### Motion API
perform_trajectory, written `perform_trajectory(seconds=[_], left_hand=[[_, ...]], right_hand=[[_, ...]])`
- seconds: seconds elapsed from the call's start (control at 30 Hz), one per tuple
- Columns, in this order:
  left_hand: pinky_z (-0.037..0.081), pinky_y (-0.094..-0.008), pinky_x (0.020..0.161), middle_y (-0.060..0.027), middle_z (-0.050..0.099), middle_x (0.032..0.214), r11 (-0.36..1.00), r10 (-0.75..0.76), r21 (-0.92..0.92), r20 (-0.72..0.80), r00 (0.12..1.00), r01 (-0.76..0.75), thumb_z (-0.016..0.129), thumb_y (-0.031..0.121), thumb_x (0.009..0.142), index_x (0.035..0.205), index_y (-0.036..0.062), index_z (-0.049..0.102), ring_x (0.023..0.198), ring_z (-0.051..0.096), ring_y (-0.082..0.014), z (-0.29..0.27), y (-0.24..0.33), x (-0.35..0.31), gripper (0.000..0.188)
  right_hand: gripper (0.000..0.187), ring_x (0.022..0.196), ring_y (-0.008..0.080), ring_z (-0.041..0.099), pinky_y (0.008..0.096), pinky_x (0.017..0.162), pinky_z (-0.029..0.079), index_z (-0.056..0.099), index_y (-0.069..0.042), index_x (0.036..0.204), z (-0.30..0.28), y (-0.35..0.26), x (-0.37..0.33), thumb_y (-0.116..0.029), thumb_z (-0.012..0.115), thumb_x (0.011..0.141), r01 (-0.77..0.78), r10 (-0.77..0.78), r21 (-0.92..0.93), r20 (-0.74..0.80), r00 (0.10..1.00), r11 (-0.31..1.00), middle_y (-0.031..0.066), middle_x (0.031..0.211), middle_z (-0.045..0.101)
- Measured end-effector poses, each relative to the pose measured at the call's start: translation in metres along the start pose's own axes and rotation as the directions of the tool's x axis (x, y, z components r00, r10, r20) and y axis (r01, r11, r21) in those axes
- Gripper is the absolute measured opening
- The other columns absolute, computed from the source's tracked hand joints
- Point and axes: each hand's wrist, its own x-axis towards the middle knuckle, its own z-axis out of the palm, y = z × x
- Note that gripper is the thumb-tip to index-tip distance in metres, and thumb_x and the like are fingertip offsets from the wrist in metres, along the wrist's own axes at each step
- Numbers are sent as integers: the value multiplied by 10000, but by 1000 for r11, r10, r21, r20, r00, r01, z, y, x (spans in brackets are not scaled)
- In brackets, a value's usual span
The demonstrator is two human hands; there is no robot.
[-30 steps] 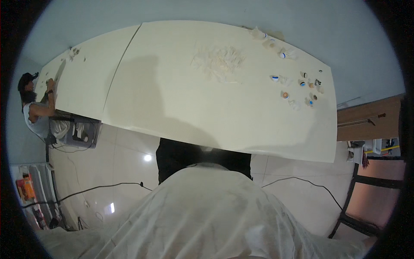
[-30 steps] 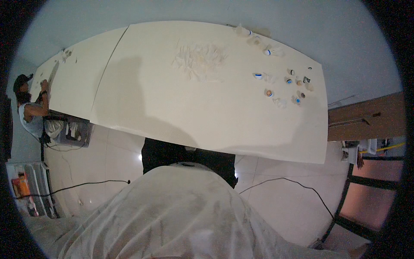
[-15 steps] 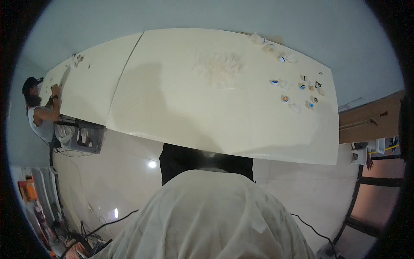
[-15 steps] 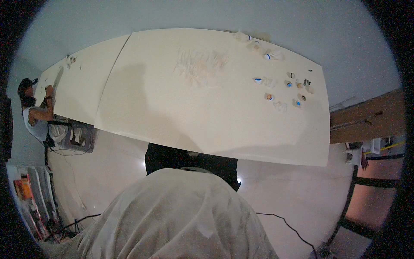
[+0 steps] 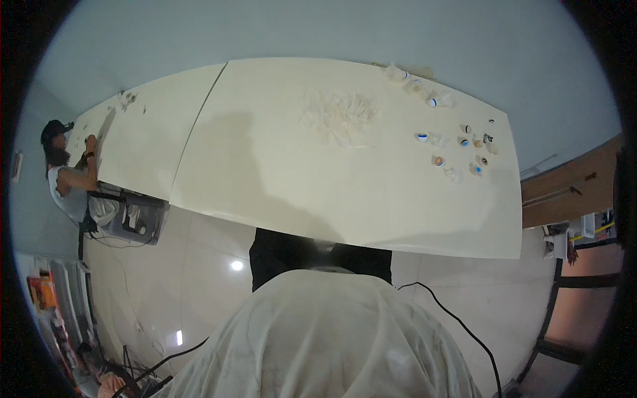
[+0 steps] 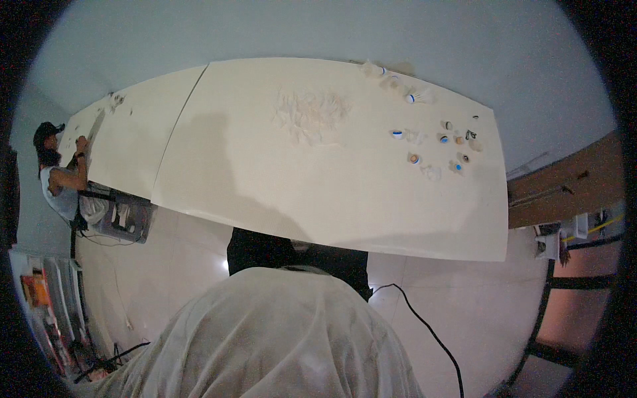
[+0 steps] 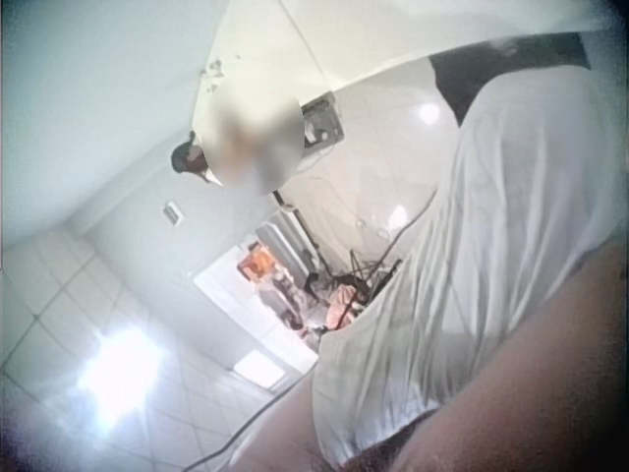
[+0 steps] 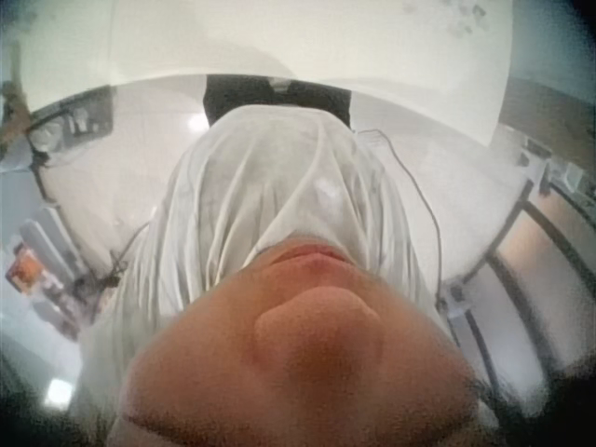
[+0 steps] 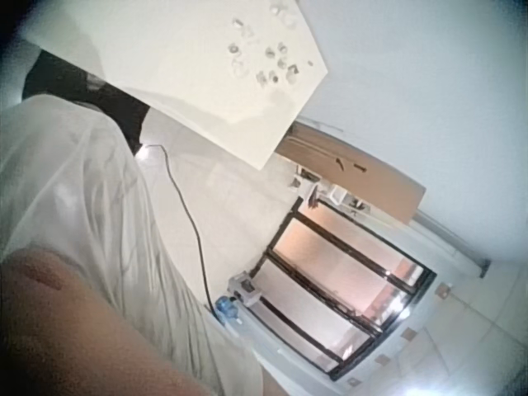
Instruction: The person inserts white feathers into the holes of a shuttlecock base by hand, securing them one by one until a full ring is formed.
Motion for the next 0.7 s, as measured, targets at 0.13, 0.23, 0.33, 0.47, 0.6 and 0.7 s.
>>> perform_trajectory(seconds=[0.13, 0.23, 0.33, 0.47, 0.6, 0.7], left_hand=[[456, -296, 603, -30, 623, 792, 1000, 27, -1, -33, 999, -27, 668, 232, 934, 925, 107, 671, 688, 577, -124, -3, 3, 18, 126], [451, -291, 595, -28, 619, 776, 999, 45, 6, -61, 997, -45, 675, 225, 931, 913, 105, 671, 675, 572, -120, -6, 4, 31, 121], [447, -286, 588, -27, 616, 761, 998, 62, 13, -82, 995, -61, 681, 218, 928, 901, 104, 671, 663, 567, -116, -9, 5, 44, 118], [441, -280, 578, -25, 611, 740, 995, 92, 34, -119, 989, -89, 690, 209, 923, 885, 102, 670, 647, 560, -110, -14, 6, 59, 116], [435, -274, 568, -24, 606, 719, 987, 157, 66, -160, 975, -148, 700, 200, 919, 869, 100, 669, 631, 554, -105, -18, 14, 80, 116], [431, -269, 561, -22, 603, 704, 971, 234, 93, -210, 949, -219, 706, 193, 916, 856, 99, 669, 618, 549, -101, -22, 24, 100, 118]], right_hand=[[180, 743, 144, 514, 314, 660, 413, 623, -55, 1078, 28, 1, 52, -124, 521, 946, 41, -39, -71, 16, 999, 997, 32, 916, 573], [173, 727, 142, 510, 309, 648, 411, 624, -52, 1069, 44, 7, 76, -117, 523, 944, 39, -37, -108, 21, 999, 993, 32, 900, 571], [166, 711, 140, 506, 303, 636, 409, 625, -49, 1060, 47, 8, 89, -111, 526, 942, 46, -47, -115, -5, 999, 992, 31, 885, 568], [156, 690, 138, 501, 296, 620, 406, 627, -45, 1048, 36, -8, 99, -102, 529, 940, 102, -106, -53, -90, 990, 993, 31, 864, 565], [147, 669, 136, 495, 289, 604, 404, 628, -41, 1036, 1, -58, 104, -93, 532, 937, 232, -218, 48, -211, 953, 971, 31, 843, 561], [140, 653, 134, 491, 284, 591, 401, 629, -38, 1028, -26, -117, 108, -87, 535, 936, 365, -324, 113, -277, 905, 924, 30, 828, 558]])
